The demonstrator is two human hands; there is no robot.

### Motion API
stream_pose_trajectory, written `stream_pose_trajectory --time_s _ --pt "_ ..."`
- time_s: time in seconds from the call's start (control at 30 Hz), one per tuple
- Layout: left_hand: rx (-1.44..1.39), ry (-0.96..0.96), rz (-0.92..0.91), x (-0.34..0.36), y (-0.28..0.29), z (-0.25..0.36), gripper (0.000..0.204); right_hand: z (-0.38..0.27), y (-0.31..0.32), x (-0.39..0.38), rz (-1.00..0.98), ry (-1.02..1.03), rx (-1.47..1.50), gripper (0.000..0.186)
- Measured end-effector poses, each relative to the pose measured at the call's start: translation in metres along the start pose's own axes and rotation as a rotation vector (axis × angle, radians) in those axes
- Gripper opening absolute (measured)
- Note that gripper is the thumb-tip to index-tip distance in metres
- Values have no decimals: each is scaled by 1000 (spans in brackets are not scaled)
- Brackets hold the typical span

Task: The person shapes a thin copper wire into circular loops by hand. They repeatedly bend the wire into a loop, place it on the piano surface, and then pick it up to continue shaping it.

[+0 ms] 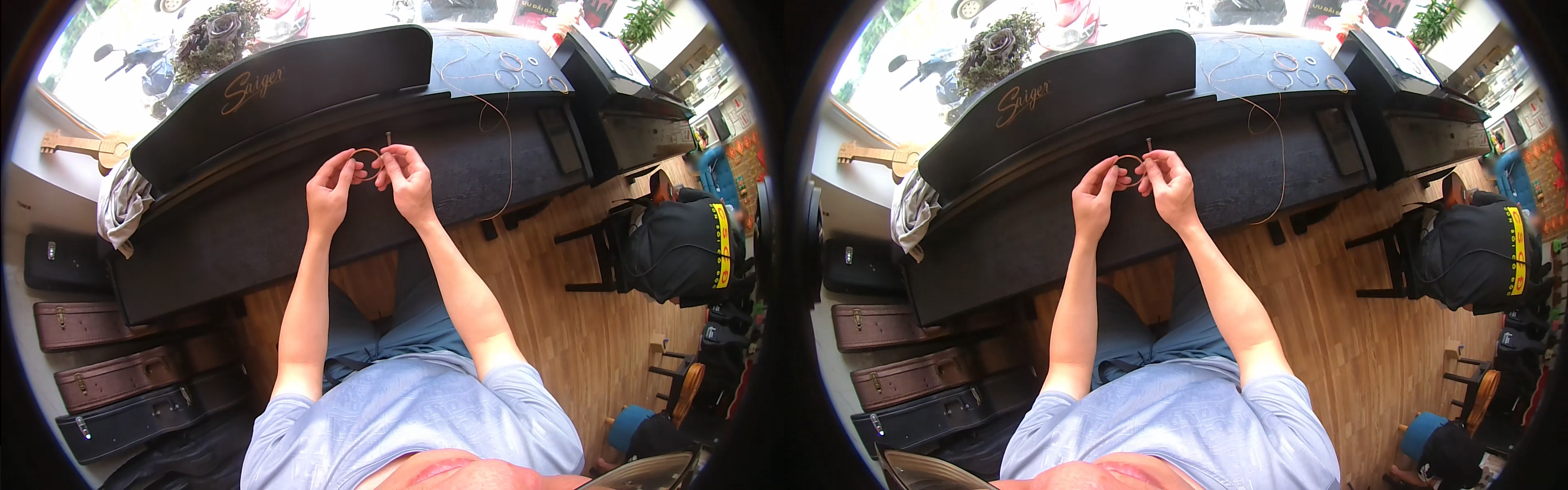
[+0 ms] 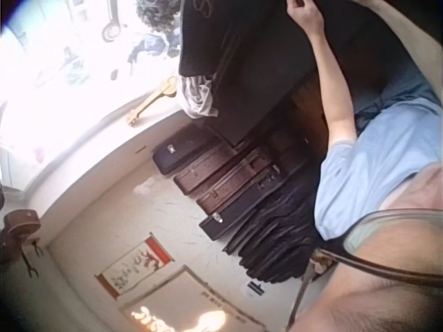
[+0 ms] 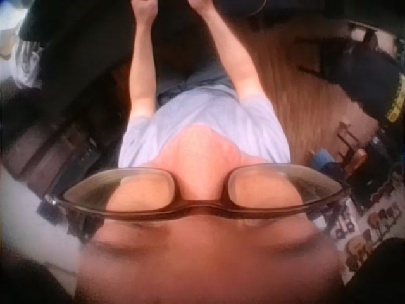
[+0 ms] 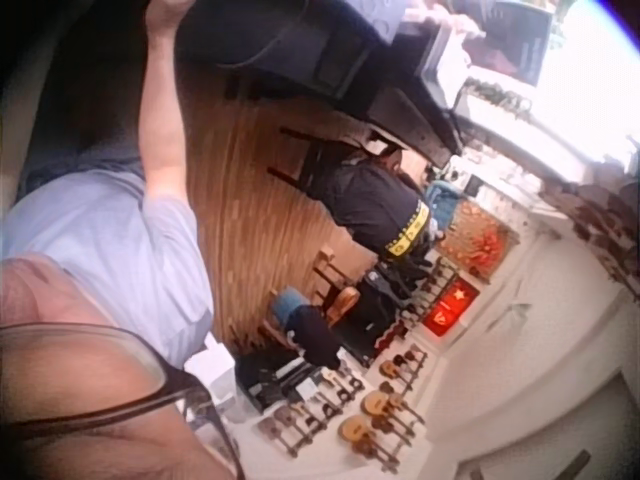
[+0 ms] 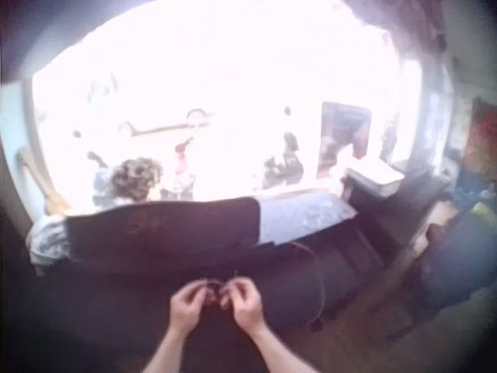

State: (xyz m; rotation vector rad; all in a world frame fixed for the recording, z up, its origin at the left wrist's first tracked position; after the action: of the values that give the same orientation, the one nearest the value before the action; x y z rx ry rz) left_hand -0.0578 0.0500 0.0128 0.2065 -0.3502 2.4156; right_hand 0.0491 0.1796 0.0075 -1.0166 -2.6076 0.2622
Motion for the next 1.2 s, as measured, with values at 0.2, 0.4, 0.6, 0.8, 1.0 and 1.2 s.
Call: stream_pose_trajectory --time_s 0.2,0.4,0.6,0.8,1.0,1.2 --pt "-31 56 32 -1 -2 2 26 9 6 3 -2 -41 156 22" --pt "-27 96 48 -3 0 3 27 1 -2 0 -71 -21 10 23" --pt "-92 128 17 -2 6 -1 29 4 0 0 -81 -60 15 30" --pt "-87 48 -41 -2 1 1 28 -4 2 0 -4 -32 24 30" --pt "-52 111 42 -2 4 -2 25 -5 -1 -2 -32 39 -29 26" --pt "-85 124 94 -3 7 -5 24 -19 -16 -10 -89 188 -385 25"
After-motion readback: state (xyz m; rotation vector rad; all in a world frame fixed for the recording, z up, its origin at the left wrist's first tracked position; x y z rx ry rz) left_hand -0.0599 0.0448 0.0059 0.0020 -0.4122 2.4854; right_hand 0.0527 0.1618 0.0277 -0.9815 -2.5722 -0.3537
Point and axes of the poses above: each hand's wrist, its own x-axis towards the middle knuckle, its own y-axis out of the back of the hand, z = x × y, the point moved 10 cm from there along x, towards the middle knuckle, and after that the axes turned 3 degrees about -x, right-handed, at the moved point
